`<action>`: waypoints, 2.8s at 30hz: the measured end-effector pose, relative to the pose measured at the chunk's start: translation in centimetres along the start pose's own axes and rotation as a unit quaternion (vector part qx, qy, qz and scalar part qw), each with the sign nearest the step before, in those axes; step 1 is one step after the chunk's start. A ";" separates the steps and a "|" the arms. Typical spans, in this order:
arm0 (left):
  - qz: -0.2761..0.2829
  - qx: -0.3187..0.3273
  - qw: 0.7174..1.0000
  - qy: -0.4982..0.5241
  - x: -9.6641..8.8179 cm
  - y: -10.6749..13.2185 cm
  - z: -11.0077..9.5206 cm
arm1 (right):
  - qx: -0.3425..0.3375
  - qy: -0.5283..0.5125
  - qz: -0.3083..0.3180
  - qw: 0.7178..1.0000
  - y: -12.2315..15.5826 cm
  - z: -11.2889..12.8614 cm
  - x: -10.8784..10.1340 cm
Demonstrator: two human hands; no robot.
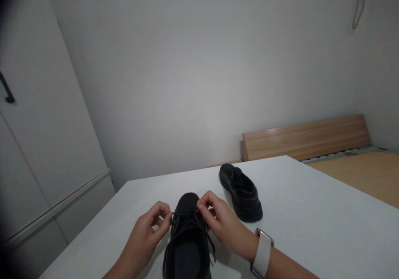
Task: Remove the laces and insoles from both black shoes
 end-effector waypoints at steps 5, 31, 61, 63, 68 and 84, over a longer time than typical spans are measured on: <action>0.028 0.004 0.992 0.126 0.1 -0.1 -0.4 | -0.006 -0.019 -0.020 1.000 0.1 0.4 -0.2; -0.068 0.056 0.990 -0.107 -1.0 0.8 -1.3 | -0.050 0.162 -0.165 0.972 0.4 0.9 -1.9; 0.040 -0.048 0.979 0.193 -0.7 0.8 0.4 | 0.022 -0.283 -0.222 0.933 -0.1 -0.9 -1.5; 0.057 -0.047 0.971 0.229 -0.5 0.8 0.6 | 0.020 -0.362 -0.201 0.910 -0.1 -0.6 -1.5; 0.096 -0.027 0.969 0.226 -0.3 1.0 0.1 | 0.051 -0.372 -0.078 0.924 -0.3 -0.2 -0.9; 0.031 -0.070 0.978 0.192 0.5 -0.7 1.3 | -0.055 -0.233 0.002 0.971 0.2 0.3 0.2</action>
Point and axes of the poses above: each hand's wrist, its own y-axis away from the middle knuckle, its own x-axis out of the palm, z = x × y, the point moved 3 cm from there along -y, towards the middle knuckle, and after that the axes turned 12 degrees about z, right-handed, at the moved point
